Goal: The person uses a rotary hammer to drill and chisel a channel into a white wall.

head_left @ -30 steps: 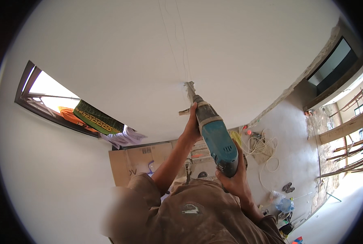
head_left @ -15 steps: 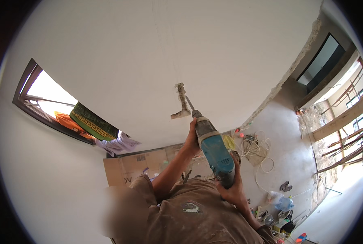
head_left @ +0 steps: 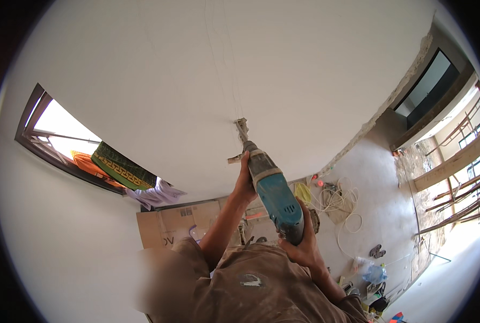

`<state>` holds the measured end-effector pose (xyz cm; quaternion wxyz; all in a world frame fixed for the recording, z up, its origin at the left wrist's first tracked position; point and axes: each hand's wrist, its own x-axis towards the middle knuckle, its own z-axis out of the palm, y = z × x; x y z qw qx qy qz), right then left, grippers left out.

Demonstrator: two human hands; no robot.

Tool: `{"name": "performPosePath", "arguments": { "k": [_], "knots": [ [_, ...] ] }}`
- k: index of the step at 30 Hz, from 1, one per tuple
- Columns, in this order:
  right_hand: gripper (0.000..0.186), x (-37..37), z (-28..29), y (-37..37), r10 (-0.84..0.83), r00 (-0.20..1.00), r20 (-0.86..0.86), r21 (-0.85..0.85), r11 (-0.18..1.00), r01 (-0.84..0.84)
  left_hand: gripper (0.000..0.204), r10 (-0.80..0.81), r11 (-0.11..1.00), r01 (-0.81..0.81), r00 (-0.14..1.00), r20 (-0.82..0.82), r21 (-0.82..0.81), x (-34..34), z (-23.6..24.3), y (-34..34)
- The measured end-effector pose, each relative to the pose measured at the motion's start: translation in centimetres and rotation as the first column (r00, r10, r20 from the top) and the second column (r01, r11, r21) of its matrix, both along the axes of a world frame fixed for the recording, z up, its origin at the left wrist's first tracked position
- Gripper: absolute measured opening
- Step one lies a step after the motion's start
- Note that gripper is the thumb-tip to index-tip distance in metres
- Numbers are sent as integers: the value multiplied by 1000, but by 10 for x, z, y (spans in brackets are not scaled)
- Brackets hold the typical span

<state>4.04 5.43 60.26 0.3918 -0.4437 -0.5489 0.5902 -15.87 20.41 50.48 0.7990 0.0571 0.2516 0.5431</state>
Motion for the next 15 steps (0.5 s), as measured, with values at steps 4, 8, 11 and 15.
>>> {"name": "performPosePath", "arguments": {
  "k": [4,8,11,15],
  "knots": [
    [95,4,6,11,13,999,-31,-42,999,-14,68,51,999,-51,998,-25,-1,5,8,6],
    [95,9,17,26,30,999,-17,-89,996,-31,68,52,999,-52,998,-22,-8,6,6,13],
    [94,3,4,32,37,999,10,30,999,-37,67,99,995,-98,992,-77,13,7,-5,19],
    [94,-23,6,48,20,975,222,179,982,-61,68,-8,992,16,998,-66,121,-20,-24,38]
  ]
}}
